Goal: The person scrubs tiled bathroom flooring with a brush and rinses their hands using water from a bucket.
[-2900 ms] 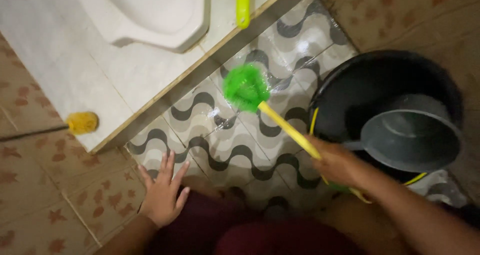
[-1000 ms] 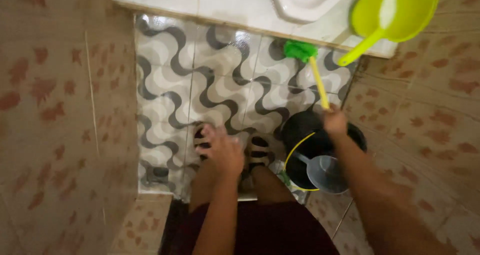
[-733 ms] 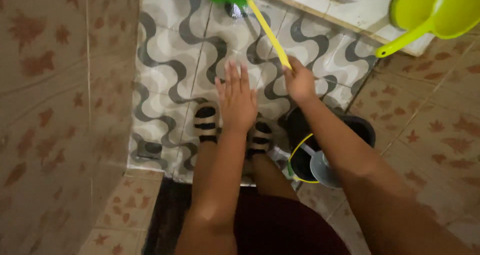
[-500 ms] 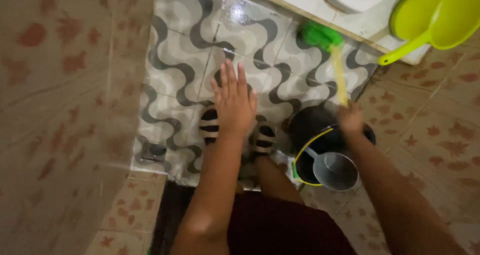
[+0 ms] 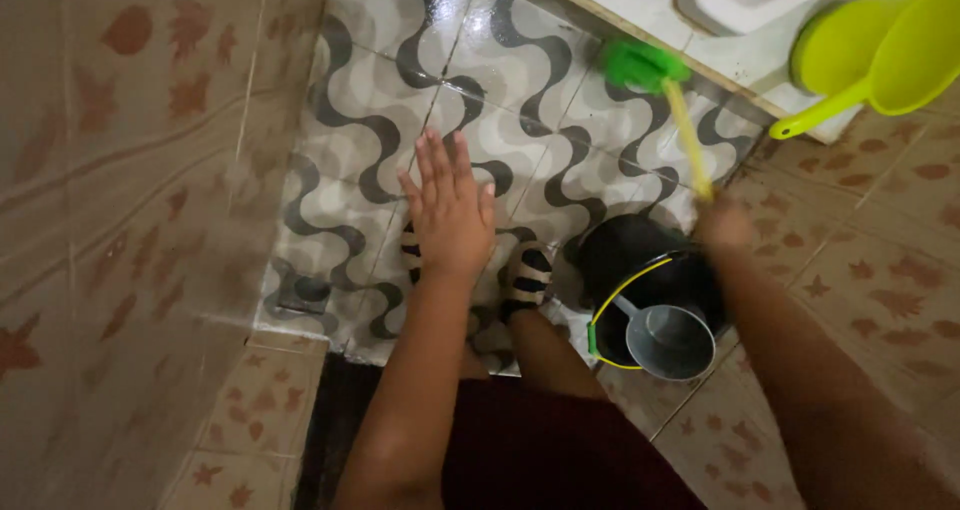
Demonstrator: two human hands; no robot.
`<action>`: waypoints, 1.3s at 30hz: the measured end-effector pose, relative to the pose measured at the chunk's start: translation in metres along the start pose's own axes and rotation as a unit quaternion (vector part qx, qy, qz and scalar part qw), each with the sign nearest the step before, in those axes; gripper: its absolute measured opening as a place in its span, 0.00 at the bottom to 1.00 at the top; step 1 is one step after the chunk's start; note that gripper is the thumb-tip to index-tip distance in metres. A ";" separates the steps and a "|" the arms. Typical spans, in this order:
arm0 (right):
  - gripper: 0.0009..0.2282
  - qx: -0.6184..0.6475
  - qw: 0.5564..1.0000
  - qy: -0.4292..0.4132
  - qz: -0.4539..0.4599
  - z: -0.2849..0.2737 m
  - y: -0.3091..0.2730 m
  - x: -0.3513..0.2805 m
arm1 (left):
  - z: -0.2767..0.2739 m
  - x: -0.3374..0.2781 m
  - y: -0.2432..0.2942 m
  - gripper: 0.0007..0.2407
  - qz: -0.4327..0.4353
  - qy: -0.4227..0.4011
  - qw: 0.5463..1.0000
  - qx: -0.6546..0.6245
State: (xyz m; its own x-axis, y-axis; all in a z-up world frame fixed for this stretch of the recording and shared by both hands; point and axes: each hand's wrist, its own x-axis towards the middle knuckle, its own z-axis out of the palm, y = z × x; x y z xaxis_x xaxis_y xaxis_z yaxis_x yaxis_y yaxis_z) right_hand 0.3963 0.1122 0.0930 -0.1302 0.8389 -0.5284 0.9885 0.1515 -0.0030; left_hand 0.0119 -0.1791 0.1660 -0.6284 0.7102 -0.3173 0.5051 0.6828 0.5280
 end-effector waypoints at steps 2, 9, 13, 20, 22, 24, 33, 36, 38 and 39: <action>0.21 0.037 0.998 -0.006 -0.043 -0.004 0.008 0.000 | 0.000 -0.004 -0.004 0.31 -0.009 0.006 1.000 0.000; 0.18 0.142 0.962 0.024 -0.230 0.082 -0.207 0.028 | 0.022 -0.021 0.014 0.32 -0.028 0.009 0.999 -0.034; 0.18 0.057 0.984 0.042 -0.165 0.041 -0.082 0.013 | 0.012 -0.024 -0.002 0.33 -0.042 0.009 0.999 -0.031; 0.19 0.225 0.963 -0.057 -0.138 0.005 -0.077 0.009 | 0.020 -0.021 0.000 0.31 -0.042 -0.005 0.998 -0.041; 0.18 0.128 0.966 0.015 -0.224 0.041 -0.168 0.019 | 0.026 -0.023 0.012 0.31 -0.032 0.003 0.999 -0.039; 0.17 0.131 0.960 0.029 -0.246 0.054 -0.219 0.017 | 0.028 -0.024 0.018 0.31 -0.031 0.005 0.999 -0.036; 0.20 -0.021 1.000 -0.005 -0.016 0.001 0.038 0.025 | 0.011 -0.006 0.005 0.32 -0.019 -0.025 0.999 -0.014; 0.21 -0.210 0.907 0.089 -0.353 0.015 -0.011 0.025 | 0.014 0.009 0.035 0.30 0.025 -0.035 0.996 -0.078; 0.17 0.108 0.978 -0.018 -0.179 0.046 -0.112 0.018 | 0.013 0.025 0.060 0.27 0.071 -0.048 0.982 -0.166; 0.14 0.098 0.988 -0.035 -0.113 0.055 -0.165 0.014 | 0.011 0.035 0.073 0.26 0.092 -0.040 0.980 -0.170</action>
State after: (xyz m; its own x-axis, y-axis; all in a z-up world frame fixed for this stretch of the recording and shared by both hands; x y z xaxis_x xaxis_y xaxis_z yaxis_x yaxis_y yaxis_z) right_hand 0.2355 0.0701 0.0392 -0.3500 0.7557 -0.5536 0.9319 0.2205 -0.2881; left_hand 0.0336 -0.1026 0.1845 -0.4892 0.8367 -0.2463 0.3707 0.4551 0.8097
